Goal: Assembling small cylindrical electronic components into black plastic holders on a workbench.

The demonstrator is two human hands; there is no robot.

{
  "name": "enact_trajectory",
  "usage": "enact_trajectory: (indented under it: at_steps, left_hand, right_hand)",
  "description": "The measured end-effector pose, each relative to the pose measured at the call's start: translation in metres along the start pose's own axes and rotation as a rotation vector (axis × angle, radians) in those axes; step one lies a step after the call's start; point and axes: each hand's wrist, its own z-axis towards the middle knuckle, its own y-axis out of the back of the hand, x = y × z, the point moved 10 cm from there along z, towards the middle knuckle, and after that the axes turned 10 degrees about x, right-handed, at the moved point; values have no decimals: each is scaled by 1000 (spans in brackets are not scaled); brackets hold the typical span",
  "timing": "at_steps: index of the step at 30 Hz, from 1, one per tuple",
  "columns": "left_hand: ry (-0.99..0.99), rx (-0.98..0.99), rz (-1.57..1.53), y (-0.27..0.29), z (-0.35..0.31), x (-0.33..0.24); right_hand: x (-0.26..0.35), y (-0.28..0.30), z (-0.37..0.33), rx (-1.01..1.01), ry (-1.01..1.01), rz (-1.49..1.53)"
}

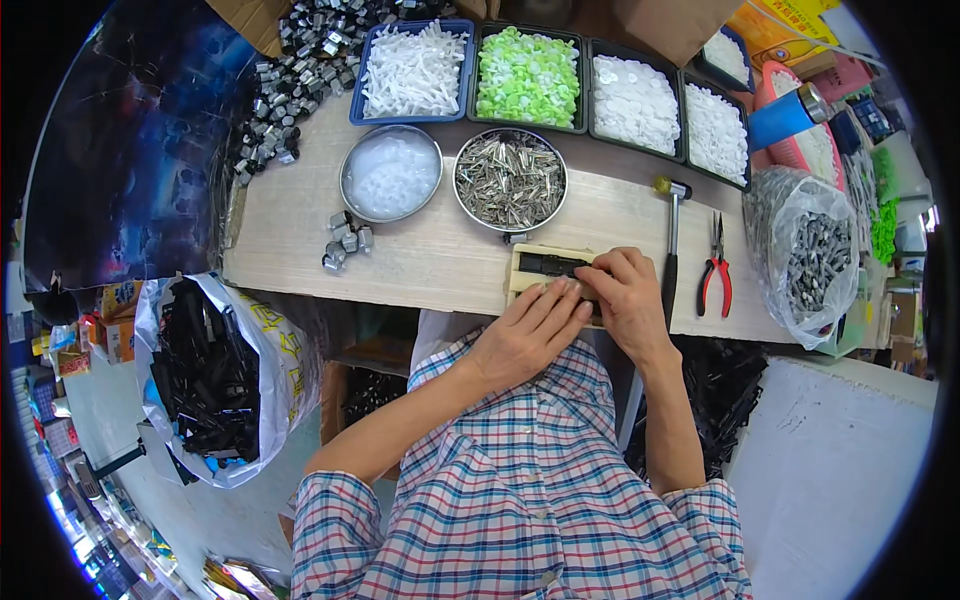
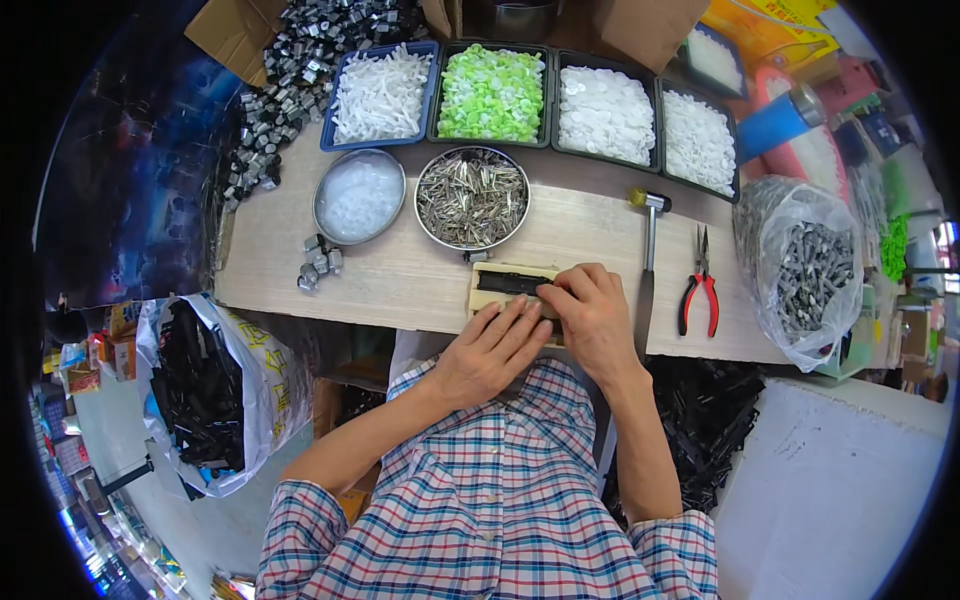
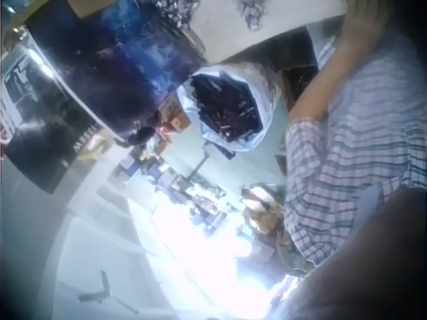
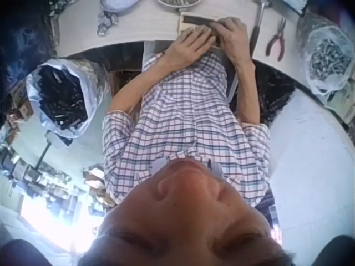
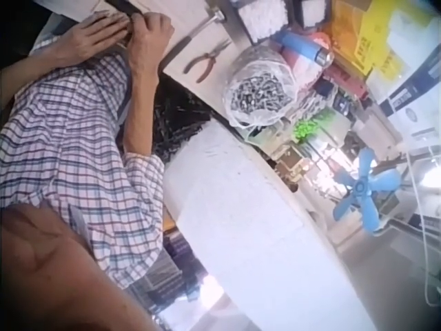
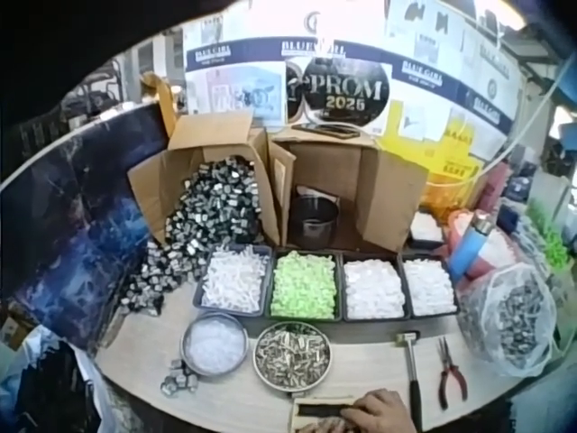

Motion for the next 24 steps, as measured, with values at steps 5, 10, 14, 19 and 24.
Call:
enact_trajectory:
  at_steps: [5,10,14,19,24]
  left_hand:
    - [12,9,-18,-4,-2,2]
    - [-8,-66,-94,8,-16,8]
    - [528,-260,-332,28,-47,72]
    - [541,-13,-202,19,-44,88]
    - [464,-154,-75,42,-83,89]
  right_hand:
    - [1,10,-6,-47,-68,92]
    - [10,16,-12,-126,-68,143]
    - [11,24,-20,-213,-100,191]
    - [17,20,-16,-176,-66,241]
    - [15,25,-25,-198,-53,251]
